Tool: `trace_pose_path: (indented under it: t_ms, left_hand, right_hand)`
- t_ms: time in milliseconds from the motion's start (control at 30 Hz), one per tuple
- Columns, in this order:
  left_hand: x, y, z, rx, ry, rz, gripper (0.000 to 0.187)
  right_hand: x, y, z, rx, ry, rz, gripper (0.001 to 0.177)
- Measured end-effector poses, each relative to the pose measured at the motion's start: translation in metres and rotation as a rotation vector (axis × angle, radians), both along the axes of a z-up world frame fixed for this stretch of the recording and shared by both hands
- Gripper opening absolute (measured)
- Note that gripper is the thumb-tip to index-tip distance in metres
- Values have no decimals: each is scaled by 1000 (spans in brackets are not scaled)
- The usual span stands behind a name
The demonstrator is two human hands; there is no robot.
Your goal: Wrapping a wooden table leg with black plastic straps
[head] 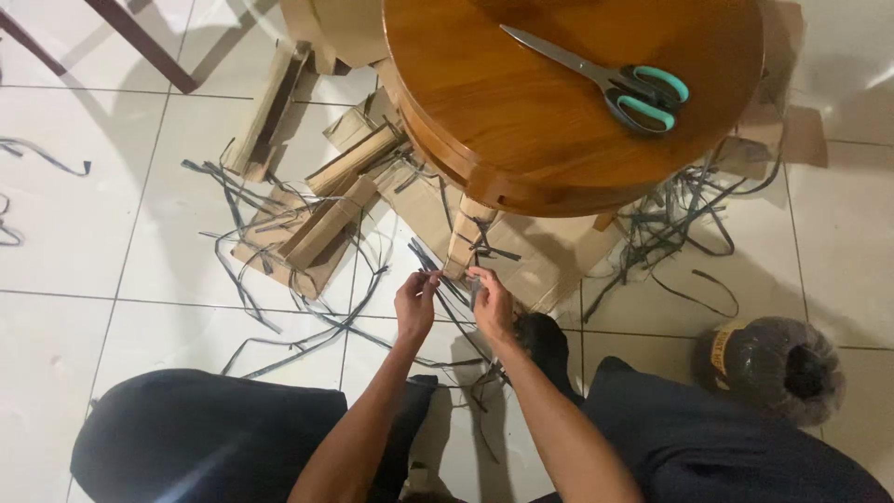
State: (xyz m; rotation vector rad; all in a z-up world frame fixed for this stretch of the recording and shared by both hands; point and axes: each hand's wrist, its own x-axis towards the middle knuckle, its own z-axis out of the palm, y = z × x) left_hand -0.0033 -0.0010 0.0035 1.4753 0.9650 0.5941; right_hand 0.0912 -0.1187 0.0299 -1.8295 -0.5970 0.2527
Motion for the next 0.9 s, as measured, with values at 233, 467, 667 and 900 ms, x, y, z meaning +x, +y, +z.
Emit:
trace_pose_path:
  t_ms: [233, 467, 667, 900]
  left_hand:
    - [-10, -12, 8, 82, 13, -19, 9]
    - [-10, -24, 35, 355, 50, -140, 7]
    - [-5, -35, 44, 418, 103, -185, 4]
    - [6, -40, 74, 382, 22, -118, 5]
  right_hand:
    - [-1, -8, -18, -130, 42, -53, 20]
    - [4, -3, 9, -229, -286, 121, 30]
    - [15, 9, -8, -192, -250, 100, 19]
    - [16, 15, 11, -121, -126, 148, 13]
